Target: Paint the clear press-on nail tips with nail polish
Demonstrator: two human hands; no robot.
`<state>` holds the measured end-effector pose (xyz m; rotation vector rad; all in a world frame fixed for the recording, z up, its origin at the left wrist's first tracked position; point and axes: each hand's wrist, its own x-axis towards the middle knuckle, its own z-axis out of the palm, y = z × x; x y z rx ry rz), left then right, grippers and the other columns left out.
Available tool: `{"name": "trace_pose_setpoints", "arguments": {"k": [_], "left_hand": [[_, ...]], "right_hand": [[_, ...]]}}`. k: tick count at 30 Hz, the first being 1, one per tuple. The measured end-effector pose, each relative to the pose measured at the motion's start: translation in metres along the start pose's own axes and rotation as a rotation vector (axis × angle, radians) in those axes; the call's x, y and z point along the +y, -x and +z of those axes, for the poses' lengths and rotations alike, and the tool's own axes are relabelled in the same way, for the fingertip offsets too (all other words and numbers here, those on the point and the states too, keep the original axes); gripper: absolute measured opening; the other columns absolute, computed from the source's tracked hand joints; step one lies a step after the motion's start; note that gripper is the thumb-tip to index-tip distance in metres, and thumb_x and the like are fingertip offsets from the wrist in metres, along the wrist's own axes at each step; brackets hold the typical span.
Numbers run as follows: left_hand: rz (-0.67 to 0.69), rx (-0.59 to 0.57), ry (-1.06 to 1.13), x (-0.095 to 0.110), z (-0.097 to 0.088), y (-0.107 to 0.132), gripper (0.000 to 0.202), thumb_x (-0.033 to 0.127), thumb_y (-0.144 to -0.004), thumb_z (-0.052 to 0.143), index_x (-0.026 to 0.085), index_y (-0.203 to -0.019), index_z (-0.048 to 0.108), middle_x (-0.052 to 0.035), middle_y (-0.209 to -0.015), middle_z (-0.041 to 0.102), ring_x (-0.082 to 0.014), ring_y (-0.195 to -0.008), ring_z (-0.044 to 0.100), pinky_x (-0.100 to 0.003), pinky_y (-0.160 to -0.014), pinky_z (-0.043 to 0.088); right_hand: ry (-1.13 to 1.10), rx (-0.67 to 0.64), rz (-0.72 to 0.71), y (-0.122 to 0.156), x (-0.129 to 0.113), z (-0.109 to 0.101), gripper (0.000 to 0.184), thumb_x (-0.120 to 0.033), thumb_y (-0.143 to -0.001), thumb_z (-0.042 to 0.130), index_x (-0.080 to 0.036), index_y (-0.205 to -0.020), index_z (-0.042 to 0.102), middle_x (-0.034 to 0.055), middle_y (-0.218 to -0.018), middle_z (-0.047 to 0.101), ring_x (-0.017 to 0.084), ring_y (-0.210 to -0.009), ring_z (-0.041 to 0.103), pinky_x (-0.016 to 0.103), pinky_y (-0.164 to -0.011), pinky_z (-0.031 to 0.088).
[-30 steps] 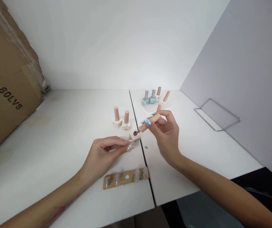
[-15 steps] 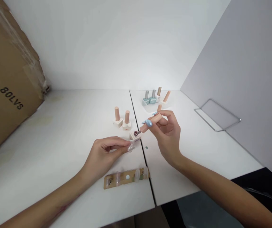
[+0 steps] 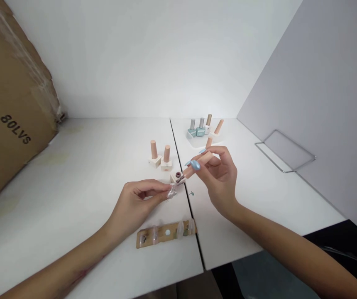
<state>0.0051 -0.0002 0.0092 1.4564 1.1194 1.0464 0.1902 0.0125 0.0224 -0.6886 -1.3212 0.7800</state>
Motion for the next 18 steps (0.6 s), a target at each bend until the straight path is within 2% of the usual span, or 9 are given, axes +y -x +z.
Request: {"name": "trace_pose_setpoints", "arguments": {"k": [2, 4, 8, 11, 16, 18], "left_hand": [[-0.029, -0.003, 0.019, 0.0008, -0.0001, -0.0005, 0.005, 0.025, -0.074, 0.077, 0.026, -0.077, 0.081, 0.0001, -0.084, 0.080, -0.0157, -0.078, 0.072, -0.021, -0.070, 0.056], [-0.048, -0.005, 0.035, 0.0016, -0.0002, -0.0009, 0.005, 0.026, -0.074, 0.077, 0.026, -0.078, 0.081, 0.0002, -0.082, 0.080, -0.0152, -0.077, 0.072, -0.020, -0.069, 0.056], [-0.067, -0.010, 0.052, 0.0013, -0.0004, -0.0014, 0.005, 0.026, -0.074, 0.078, 0.026, -0.078, 0.081, -0.0001, -0.079, 0.080, -0.0149, -0.075, 0.072, -0.020, -0.068, 0.056], [-0.073, -0.028, 0.074, 0.0003, -0.0003, -0.0023, 0.007, 0.028, -0.075, 0.077, 0.025, -0.080, 0.081, -0.0007, -0.083, 0.080, -0.0154, -0.077, 0.073, -0.020, -0.069, 0.056], [-0.056, -0.033, 0.064, 0.0022, -0.0001, -0.0023, 0.005, 0.028, -0.075, 0.077, 0.024, -0.076, 0.080, 0.0000, -0.075, 0.079, -0.0157, -0.074, 0.072, -0.021, -0.068, 0.056], [-0.059, -0.031, 0.052, 0.0027, -0.0002, -0.0017, 0.006, 0.028, -0.075, 0.077, 0.023, -0.075, 0.079, -0.0007, -0.074, 0.079, -0.0164, -0.073, 0.072, -0.022, -0.067, 0.056]], "right_hand": [[-0.053, -0.084, -0.026, 0.0022, 0.0010, 0.0002, 0.025, -0.017, -0.081, 0.072, -0.025, -0.095, 0.053, -0.0054, -0.066, 0.067, 0.016, -0.073, 0.067, 0.037, -0.073, 0.053], [-0.064, -0.112, -0.014, 0.0034, 0.0021, 0.0006, 0.026, -0.016, -0.079, 0.074, -0.025, -0.094, 0.054, -0.0045, -0.069, 0.067, 0.016, -0.073, 0.067, 0.036, -0.071, 0.053], [0.009, 0.024, 0.064, 0.0005, 0.0022, 0.0002, 0.021, -0.020, -0.082, 0.071, -0.024, -0.092, 0.053, -0.0037, -0.070, 0.069, 0.015, -0.075, 0.066, 0.037, -0.078, 0.051], [-0.007, 0.058, 0.072, -0.0011, 0.0019, -0.0005, 0.019, -0.021, -0.085, 0.068, -0.025, -0.094, 0.051, -0.0049, -0.066, 0.069, 0.015, -0.076, 0.067, 0.037, -0.080, 0.051], [-0.107, -0.088, 0.027, 0.0036, 0.0034, 0.0007, 0.025, -0.018, -0.080, 0.073, -0.025, -0.093, 0.054, -0.0047, -0.070, 0.067, 0.015, -0.074, 0.067, 0.036, -0.073, 0.053], [-0.073, -0.080, 0.062, 0.0040, 0.0030, 0.0014, 0.024, -0.020, -0.079, 0.074, -0.025, -0.092, 0.054, -0.0036, -0.073, 0.067, 0.016, -0.075, 0.067, 0.036, -0.072, 0.053]]}}
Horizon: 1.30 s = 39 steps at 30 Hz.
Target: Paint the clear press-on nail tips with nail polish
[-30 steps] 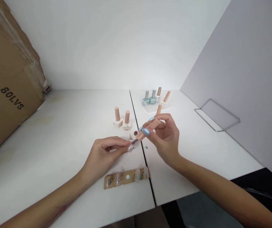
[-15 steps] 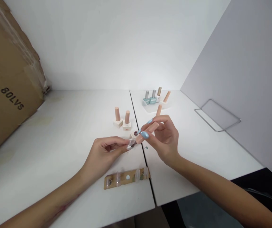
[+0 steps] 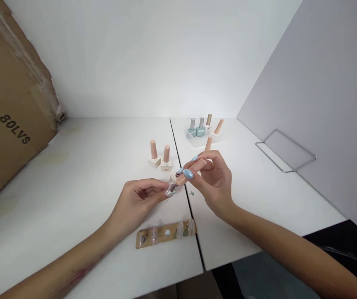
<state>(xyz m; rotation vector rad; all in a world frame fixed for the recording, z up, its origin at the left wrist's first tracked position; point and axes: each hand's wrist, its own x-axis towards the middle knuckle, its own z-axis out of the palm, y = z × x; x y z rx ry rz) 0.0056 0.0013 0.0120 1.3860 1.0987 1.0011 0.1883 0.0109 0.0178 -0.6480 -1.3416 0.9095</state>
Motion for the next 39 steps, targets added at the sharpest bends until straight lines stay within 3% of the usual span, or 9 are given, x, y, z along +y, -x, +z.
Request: {"name": "trace_pose_setpoints", "arguments": {"k": [4, 8, 14, 17, 19, 22, 27, 39], "left_hand": [[-0.012, -0.008, 0.004, -0.0014, -0.0001, 0.0006, 0.011, 0.030, -0.076, 0.076, 0.021, -0.080, 0.079, -0.0036, -0.082, 0.079, -0.0194, -0.081, 0.073, -0.025, -0.072, 0.057], [0.029, 0.002, -0.015, -0.0011, 0.0007, 0.0010, 0.012, 0.030, -0.080, 0.072, 0.021, -0.085, 0.077, -0.0028, -0.080, 0.077, -0.0193, -0.083, 0.071, -0.026, -0.075, 0.057], [0.073, 0.066, -0.090, -0.0008, 0.0004, 0.0001, 0.010, 0.028, -0.076, 0.075, 0.019, -0.078, 0.072, -0.0027, -0.077, 0.074, -0.0182, -0.075, 0.068, -0.027, -0.071, 0.055], [0.086, 0.069, -0.109, -0.0023, -0.0008, -0.0008, 0.006, 0.027, -0.077, 0.074, 0.022, -0.077, 0.075, -0.0022, -0.084, 0.076, -0.0180, -0.081, 0.068, -0.026, -0.075, 0.054], [0.071, 0.069, -0.115, -0.0025, -0.0010, -0.0012, 0.006, 0.025, -0.077, 0.073, 0.023, -0.081, 0.077, -0.0023, -0.088, 0.077, -0.0178, -0.084, 0.068, -0.026, -0.076, 0.054], [0.036, 0.102, -0.091, -0.0020, -0.0003, -0.0016, 0.015, 0.023, -0.074, 0.075, 0.022, -0.090, 0.076, -0.0009, -0.079, 0.075, -0.0162, -0.076, 0.069, -0.025, -0.072, 0.055], [0.029, 0.105, -0.057, -0.0014, 0.0003, -0.0010, 0.013, 0.026, -0.070, 0.079, 0.019, -0.067, 0.069, -0.0005, -0.068, 0.073, -0.0151, -0.064, 0.068, -0.023, -0.062, 0.055], [0.086, 0.049, -0.068, -0.0015, 0.0014, -0.0003, 0.008, 0.030, -0.074, 0.076, 0.023, -0.074, 0.079, -0.0034, -0.081, 0.079, -0.0213, -0.078, 0.072, -0.030, -0.071, 0.059]], "right_hand": [[0.086, 0.135, 0.066, -0.0037, -0.0025, -0.0002, 0.020, -0.024, -0.084, 0.069, -0.025, -0.090, 0.050, -0.0044, -0.069, 0.068, 0.015, -0.073, 0.066, 0.037, -0.078, 0.051], [0.101, 0.167, 0.048, -0.0057, -0.0036, -0.0004, 0.020, -0.024, -0.086, 0.067, -0.026, -0.091, 0.048, -0.0061, -0.064, 0.067, 0.015, -0.073, 0.066, 0.039, -0.081, 0.051], [0.124, 0.160, 0.027, -0.0042, -0.0045, -0.0001, 0.019, -0.024, -0.086, 0.067, -0.026, -0.091, 0.049, -0.0073, -0.062, 0.063, 0.015, -0.070, 0.065, 0.038, -0.078, 0.051], [0.109, 0.154, 0.030, -0.0043, -0.0060, -0.0002, 0.019, -0.024, -0.086, 0.067, -0.026, -0.092, 0.048, -0.0074, -0.062, 0.064, 0.014, -0.068, 0.065, 0.037, -0.078, 0.051], [0.092, 0.147, 0.026, -0.0043, -0.0064, -0.0002, 0.020, -0.023, -0.086, 0.067, -0.026, -0.092, 0.048, -0.0071, -0.062, 0.065, 0.014, -0.070, 0.065, 0.037, -0.079, 0.051], [0.059, 0.133, 0.019, -0.0039, -0.0055, -0.0003, 0.021, -0.023, -0.085, 0.068, -0.026, -0.092, 0.049, -0.0061, -0.064, 0.067, 0.014, -0.074, 0.066, 0.036, -0.078, 0.053], [0.017, 0.053, 0.024, -0.0023, -0.0029, -0.0017, 0.022, -0.023, -0.082, 0.072, -0.026, -0.092, 0.052, -0.0048, -0.067, 0.068, 0.015, -0.074, 0.067, 0.035, -0.072, 0.054], [0.006, -0.013, 0.058, -0.0010, -0.0005, -0.0016, 0.024, -0.028, -0.080, 0.073, -0.026, -0.092, 0.052, -0.0043, -0.069, 0.068, 0.016, -0.073, 0.068, 0.037, -0.071, 0.055]]}}
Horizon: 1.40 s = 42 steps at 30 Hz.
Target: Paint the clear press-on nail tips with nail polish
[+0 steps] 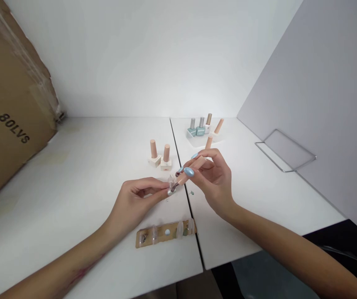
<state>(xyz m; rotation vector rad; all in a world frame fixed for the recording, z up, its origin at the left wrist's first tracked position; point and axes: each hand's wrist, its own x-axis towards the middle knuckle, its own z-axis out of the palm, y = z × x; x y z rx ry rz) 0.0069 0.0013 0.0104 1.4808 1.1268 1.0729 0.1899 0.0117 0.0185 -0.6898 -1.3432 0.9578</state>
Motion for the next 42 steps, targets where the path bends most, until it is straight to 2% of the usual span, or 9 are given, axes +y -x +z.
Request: {"name": "trace_pose_setpoints", "arguments": {"k": [3, 9, 13, 16, 20, 23, 29, 36, 42], "left_hand": [[0.032, -0.009, 0.001, 0.000, 0.000, 0.000, 0.006, 0.027, -0.075, 0.076, 0.023, -0.074, 0.080, -0.0032, -0.082, 0.079, -0.0203, -0.078, 0.071, -0.029, -0.071, 0.058], [0.033, -0.016, 0.008, 0.002, -0.001, 0.000, 0.006, 0.025, -0.075, 0.075, 0.024, -0.076, 0.081, -0.0038, -0.085, 0.079, -0.0198, -0.079, 0.070, -0.028, -0.071, 0.057], [0.041, -0.024, 0.001, 0.004, -0.001, 0.000, 0.007, 0.024, -0.075, 0.074, 0.025, -0.076, 0.081, -0.0033, -0.081, 0.078, -0.0203, -0.078, 0.070, -0.030, -0.072, 0.057], [0.048, -0.033, 0.003, 0.003, -0.001, 0.000, 0.009, 0.022, -0.076, 0.074, 0.026, -0.079, 0.082, -0.0027, -0.083, 0.078, -0.0196, -0.079, 0.070, -0.029, -0.072, 0.057], [0.060, -0.037, 0.015, -0.001, -0.001, 0.000, 0.012, 0.021, -0.076, 0.074, 0.028, -0.082, 0.082, -0.0023, -0.085, 0.078, -0.0187, -0.080, 0.069, -0.028, -0.073, 0.057], [0.062, -0.033, 0.003, -0.002, -0.001, 0.000, 0.013, 0.022, -0.077, 0.074, 0.029, -0.084, 0.082, -0.0023, -0.087, 0.078, -0.0185, -0.081, 0.069, -0.028, -0.073, 0.056], [0.049, -0.014, -0.047, -0.002, -0.001, -0.001, 0.012, 0.024, -0.078, 0.073, 0.030, -0.086, 0.081, -0.0014, -0.088, 0.077, -0.0181, -0.083, 0.068, -0.028, -0.078, 0.055], [0.061, -0.012, -0.056, -0.005, -0.001, -0.001, 0.013, 0.024, -0.079, 0.073, 0.031, -0.086, 0.081, -0.0007, -0.087, 0.076, -0.0168, -0.082, 0.068, -0.026, -0.076, 0.055], [0.070, -0.010, -0.049, -0.006, -0.002, 0.000, 0.014, 0.022, -0.078, 0.073, 0.032, -0.084, 0.081, -0.0005, -0.088, 0.076, -0.0164, -0.083, 0.068, -0.026, -0.075, 0.054]], "right_hand": [[0.049, 0.071, 0.021, -0.002, -0.002, 0.001, 0.022, -0.028, -0.081, 0.072, -0.025, -0.090, 0.052, -0.0033, -0.073, 0.069, 0.015, -0.074, 0.067, 0.036, -0.073, 0.053], [0.069, 0.159, 0.012, -0.003, -0.004, 0.001, 0.020, -0.027, -0.085, 0.069, -0.026, -0.092, 0.050, -0.0061, -0.066, 0.066, 0.014, -0.068, 0.066, 0.037, -0.076, 0.054], [0.008, 0.063, -0.061, 0.001, -0.001, 0.000, 0.023, -0.025, -0.081, 0.072, -0.026, -0.093, 0.052, -0.0053, -0.067, 0.065, 0.015, -0.071, 0.067, 0.037, -0.074, 0.057], [0.027, 0.023, -0.034, 0.002, -0.001, 0.001, 0.024, -0.027, -0.080, 0.073, -0.026, -0.093, 0.052, -0.0046, -0.069, 0.065, 0.016, -0.071, 0.068, 0.039, -0.073, 0.057], [0.101, 0.142, 0.046, -0.004, -0.004, 0.001, 0.022, -0.030, -0.084, 0.070, -0.026, -0.090, 0.050, -0.0049, -0.068, 0.065, 0.015, -0.071, 0.067, 0.040, -0.080, 0.055], [0.098, 0.186, 0.048, -0.005, -0.004, 0.001, 0.022, -0.030, -0.084, 0.069, -0.026, -0.092, 0.049, -0.0064, -0.065, 0.064, 0.015, -0.071, 0.068, 0.038, -0.079, 0.055], [0.047, 0.008, -0.036, 0.000, -0.002, 0.002, 0.026, -0.025, -0.079, 0.074, -0.026, -0.090, 0.051, -0.0059, -0.067, 0.065, 0.015, -0.070, 0.067, 0.035, -0.072, 0.053], [0.076, 0.136, 0.038, -0.003, -0.003, 0.002, 0.021, -0.024, -0.084, 0.070, -0.026, -0.089, 0.049, -0.0067, -0.064, 0.066, 0.014, -0.069, 0.065, 0.038, -0.080, 0.050], [0.010, 0.009, -0.053, 0.000, -0.001, 0.002, 0.027, -0.018, -0.079, 0.075, -0.026, -0.092, 0.052, -0.0070, -0.065, 0.065, 0.014, -0.071, 0.065, 0.036, -0.075, 0.049]]}}
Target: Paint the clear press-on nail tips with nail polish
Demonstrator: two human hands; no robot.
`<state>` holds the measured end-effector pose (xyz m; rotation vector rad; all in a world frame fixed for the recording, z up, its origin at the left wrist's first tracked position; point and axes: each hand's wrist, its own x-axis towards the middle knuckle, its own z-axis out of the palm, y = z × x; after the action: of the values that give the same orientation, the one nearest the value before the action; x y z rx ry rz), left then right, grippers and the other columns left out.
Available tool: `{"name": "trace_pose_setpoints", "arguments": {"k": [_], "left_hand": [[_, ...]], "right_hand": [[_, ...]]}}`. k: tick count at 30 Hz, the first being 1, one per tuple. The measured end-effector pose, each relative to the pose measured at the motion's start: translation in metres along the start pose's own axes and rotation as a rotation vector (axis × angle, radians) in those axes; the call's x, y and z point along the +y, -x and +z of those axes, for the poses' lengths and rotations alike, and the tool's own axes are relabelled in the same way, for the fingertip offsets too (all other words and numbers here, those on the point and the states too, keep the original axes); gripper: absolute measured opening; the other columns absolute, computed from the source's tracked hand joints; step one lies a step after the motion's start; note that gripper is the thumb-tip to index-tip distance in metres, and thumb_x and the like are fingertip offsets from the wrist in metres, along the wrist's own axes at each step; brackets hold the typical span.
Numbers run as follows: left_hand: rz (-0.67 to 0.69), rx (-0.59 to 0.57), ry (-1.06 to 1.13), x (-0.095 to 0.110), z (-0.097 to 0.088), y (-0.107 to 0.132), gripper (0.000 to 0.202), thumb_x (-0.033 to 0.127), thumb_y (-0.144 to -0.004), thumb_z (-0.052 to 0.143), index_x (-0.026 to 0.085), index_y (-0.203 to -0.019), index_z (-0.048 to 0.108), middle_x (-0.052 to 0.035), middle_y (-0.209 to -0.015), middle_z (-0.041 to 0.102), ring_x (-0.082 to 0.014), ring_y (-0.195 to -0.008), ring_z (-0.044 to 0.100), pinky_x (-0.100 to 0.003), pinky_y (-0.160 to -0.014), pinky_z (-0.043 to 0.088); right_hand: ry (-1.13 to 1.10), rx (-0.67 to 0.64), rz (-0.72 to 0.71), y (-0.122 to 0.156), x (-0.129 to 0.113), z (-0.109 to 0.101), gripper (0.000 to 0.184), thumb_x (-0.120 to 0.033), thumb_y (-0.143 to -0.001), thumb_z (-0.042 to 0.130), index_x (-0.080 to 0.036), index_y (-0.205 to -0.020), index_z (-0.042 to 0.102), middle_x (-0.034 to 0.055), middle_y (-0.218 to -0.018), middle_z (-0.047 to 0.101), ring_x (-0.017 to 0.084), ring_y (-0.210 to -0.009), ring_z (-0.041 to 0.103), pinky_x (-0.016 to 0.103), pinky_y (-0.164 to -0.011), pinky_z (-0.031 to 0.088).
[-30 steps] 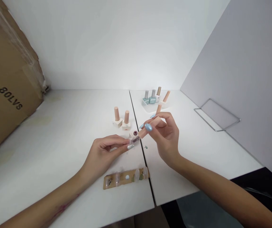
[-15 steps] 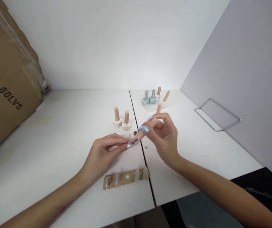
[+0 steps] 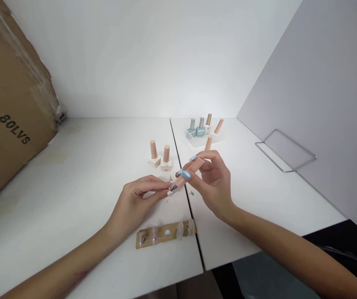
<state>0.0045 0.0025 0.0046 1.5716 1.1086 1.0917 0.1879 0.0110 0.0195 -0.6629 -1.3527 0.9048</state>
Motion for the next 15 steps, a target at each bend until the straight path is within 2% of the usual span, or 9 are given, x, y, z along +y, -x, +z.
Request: {"name": "trace_pose_setpoints", "arguments": {"k": [7, 13, 15], "left_hand": [[0.006, 0.007, -0.010, -0.0011, 0.0005, 0.0000, 0.014, 0.023, -0.078, 0.074, 0.033, -0.084, 0.081, 0.0007, -0.085, 0.076, -0.0149, -0.079, 0.067, -0.025, -0.074, 0.054], [0.016, -0.009, -0.017, -0.0028, 0.0006, -0.0011, 0.014, 0.023, -0.080, 0.073, 0.033, -0.086, 0.081, 0.0007, -0.087, 0.076, -0.0146, -0.082, 0.067, -0.024, -0.076, 0.054], [0.020, -0.004, -0.015, -0.0028, 0.0007, -0.0006, 0.014, 0.023, -0.080, 0.073, 0.033, -0.085, 0.081, 0.0011, -0.087, 0.076, -0.0143, -0.082, 0.067, -0.024, -0.075, 0.054]], "right_hand": [[0.054, 0.113, 0.027, -0.0041, -0.0037, 0.0002, 0.021, -0.020, -0.083, 0.070, -0.025, -0.090, 0.051, -0.0063, -0.063, 0.067, 0.014, -0.071, 0.064, 0.037, -0.079, 0.047], [0.012, -0.029, 0.006, -0.0007, -0.0012, 0.0001, 0.026, -0.019, -0.080, 0.073, -0.026, -0.091, 0.051, -0.0067, -0.064, 0.068, 0.015, -0.071, 0.065, 0.036, -0.075, 0.048], [0.062, -0.010, 0.036, -0.0016, -0.0004, -0.0002, 0.025, -0.020, -0.081, 0.073, -0.026, -0.090, 0.051, -0.0064, -0.064, 0.068, 0.015, -0.072, 0.065, 0.036, -0.077, 0.047]]}}
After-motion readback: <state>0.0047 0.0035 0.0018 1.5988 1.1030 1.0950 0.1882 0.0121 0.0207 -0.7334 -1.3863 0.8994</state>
